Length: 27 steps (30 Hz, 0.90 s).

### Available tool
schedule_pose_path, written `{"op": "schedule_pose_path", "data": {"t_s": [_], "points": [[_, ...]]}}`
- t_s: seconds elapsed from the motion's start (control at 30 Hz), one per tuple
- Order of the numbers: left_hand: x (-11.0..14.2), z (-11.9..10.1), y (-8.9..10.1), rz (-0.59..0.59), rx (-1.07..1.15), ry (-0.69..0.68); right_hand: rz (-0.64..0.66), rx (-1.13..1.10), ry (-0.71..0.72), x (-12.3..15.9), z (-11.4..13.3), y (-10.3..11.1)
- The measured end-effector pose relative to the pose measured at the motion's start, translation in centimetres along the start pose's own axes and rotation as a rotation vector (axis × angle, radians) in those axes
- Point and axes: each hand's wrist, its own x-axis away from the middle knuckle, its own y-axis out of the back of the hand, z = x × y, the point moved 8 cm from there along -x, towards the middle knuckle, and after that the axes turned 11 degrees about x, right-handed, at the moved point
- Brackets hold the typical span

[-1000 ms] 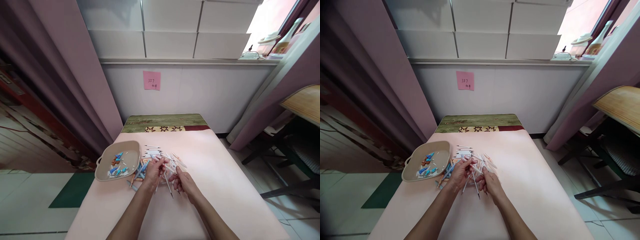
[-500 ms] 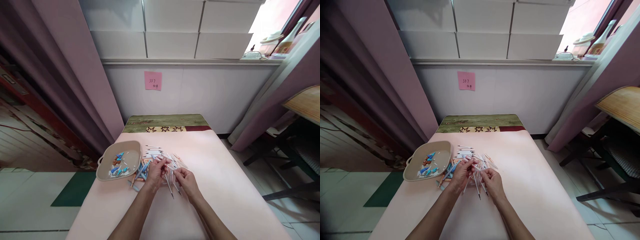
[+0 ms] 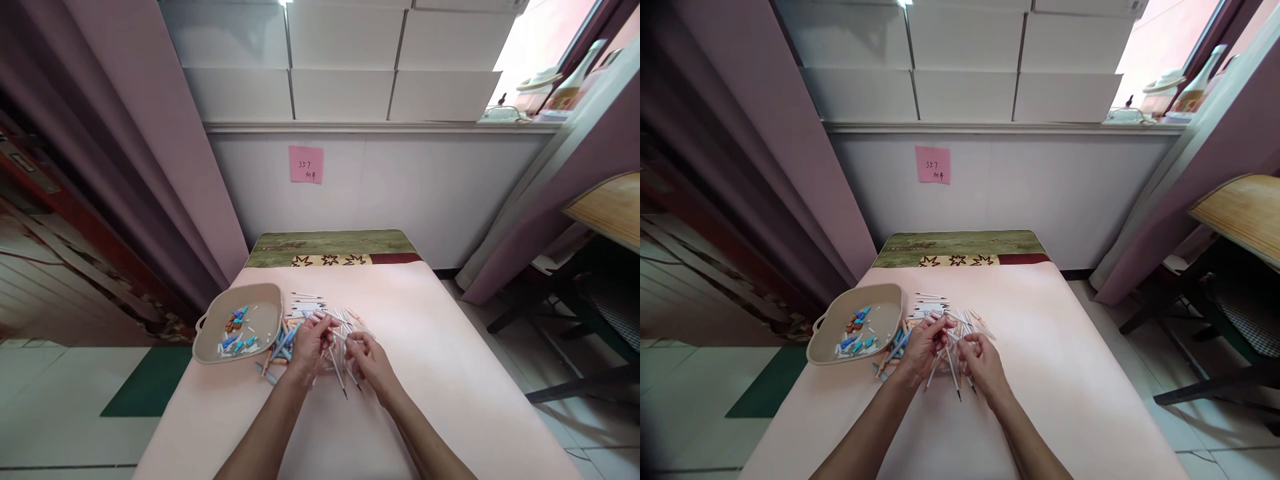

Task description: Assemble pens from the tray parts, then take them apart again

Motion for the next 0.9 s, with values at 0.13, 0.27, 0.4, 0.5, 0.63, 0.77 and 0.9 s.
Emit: {"op": "schedule_pose_path", "data": {"t_s": [0.13, 0.27, 0.4, 0.5, 0.63, 0.77, 0.9], "points": [[0.1, 0.2, 0.0, 0.004, -0.005, 0.014, 0.028, 0.004, -0.016, 0.1, 0.1, -0.3], [0.0, -0.3, 0.4, -0.015, -0.004, -0.018, -0.05, -0.031, 0.085, 0.1, 1.2, 0.3], [0.0, -0.7, 0.1, 0.012, -0.031, -0.019, 0.04, 0.004, -0.049, -0.1, 0.2, -0.7], [0.3, -1.1, 0.0, 0.014, -0.04, -0.029, 0.014, -0.033, 0.018, -0.1, 0.9, -0.6], [0.7, -1.3, 0.1, -0.002, -0.042, -0.053, -0.033, -0.05, 0.04, 0.3, 1.3, -0.2], [1.0, -1.3, 0.0, -0.001, -0.069, -0.059, 0.057, -0.027, -0.013, 0.7, 0.7, -1.3], [1.0, -3.6, 1.7, -0.08, -0.112, -0.155, -0.033, 0.084, 0.051, 0.7, 0.5, 0.5]]}}
